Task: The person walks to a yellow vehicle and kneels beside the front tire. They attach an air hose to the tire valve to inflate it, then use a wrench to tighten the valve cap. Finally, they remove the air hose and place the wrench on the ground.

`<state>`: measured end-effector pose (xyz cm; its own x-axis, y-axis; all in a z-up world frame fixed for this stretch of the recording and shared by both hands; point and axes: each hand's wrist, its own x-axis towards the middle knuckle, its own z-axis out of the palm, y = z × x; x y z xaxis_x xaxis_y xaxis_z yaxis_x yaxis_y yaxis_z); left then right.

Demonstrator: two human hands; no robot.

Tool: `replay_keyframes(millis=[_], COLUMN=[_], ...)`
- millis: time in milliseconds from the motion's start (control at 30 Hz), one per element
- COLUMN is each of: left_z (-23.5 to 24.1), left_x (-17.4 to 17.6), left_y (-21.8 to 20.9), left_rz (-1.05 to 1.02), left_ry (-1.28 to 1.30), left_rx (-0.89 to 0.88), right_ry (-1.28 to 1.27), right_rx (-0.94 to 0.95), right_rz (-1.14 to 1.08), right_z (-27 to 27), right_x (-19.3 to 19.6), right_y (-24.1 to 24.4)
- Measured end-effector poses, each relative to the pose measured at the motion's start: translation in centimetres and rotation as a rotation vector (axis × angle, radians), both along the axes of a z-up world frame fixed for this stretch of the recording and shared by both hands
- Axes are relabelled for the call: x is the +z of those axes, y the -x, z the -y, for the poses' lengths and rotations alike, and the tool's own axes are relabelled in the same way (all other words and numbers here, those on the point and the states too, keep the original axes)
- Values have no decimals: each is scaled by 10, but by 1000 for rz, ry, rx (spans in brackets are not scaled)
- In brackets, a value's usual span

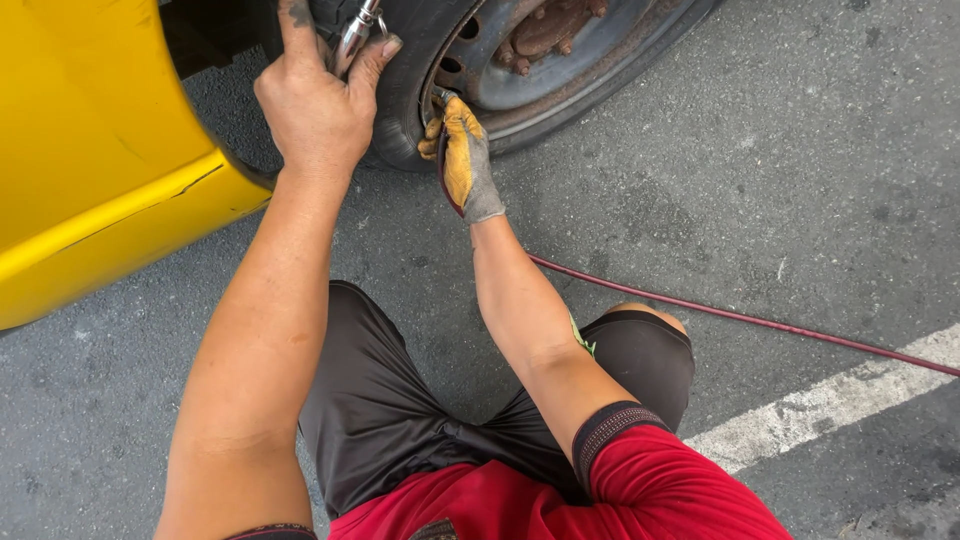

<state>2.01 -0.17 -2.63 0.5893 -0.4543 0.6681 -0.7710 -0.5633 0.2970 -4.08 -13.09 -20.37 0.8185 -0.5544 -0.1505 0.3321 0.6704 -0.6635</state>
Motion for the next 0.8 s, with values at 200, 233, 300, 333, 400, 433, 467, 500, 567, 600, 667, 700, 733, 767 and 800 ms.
replay_keyframes(millis=[200,233,300,333,400,433,467,500,567,600,667,700,733,767,800], left_z=[0,-1,-1,-1,0,2,4,4,2,3,6,5,5,4,5], left_x=[6,5,3,2,8,14,21,18,15,20,30,28,26,23,26], left_y=[3,3,1,1,4,8,11,10,9,11,15,13,12,11,12], left_rz=[46,33,20,12,1,26,50,46,34,31,50,49,51,53,52], left_ry=[5,3,1,9,15,27,40,38,63,62,60,60,59,57,57], left_rx=[-37,-34,-32,-36,-41,-45,-51,-55,-97,-97,-88,-89,-89,-89,-91], right_ry=[-51,-47,-44,-10,20,29,38,37,84,83,67,67,84,102,102], right_rx=[36,32,28,26,24,23,20,16,20,19,10,9,-1,-10,-12], right_rz=[-40,-28,-15,-36,-60,-62,-65,-69,-117,-120,-67,-68,-90,-112,-113], right_z=[3,2,3,3,3,2,3,3,2,2,2,2,2,2,2], right_x=[7,6,4,3,4,7,9,9,11,10,8,7,6,5,5], right_y=[1,1,1,2,3,4,4,5,6,6,4,2,2,1,1])
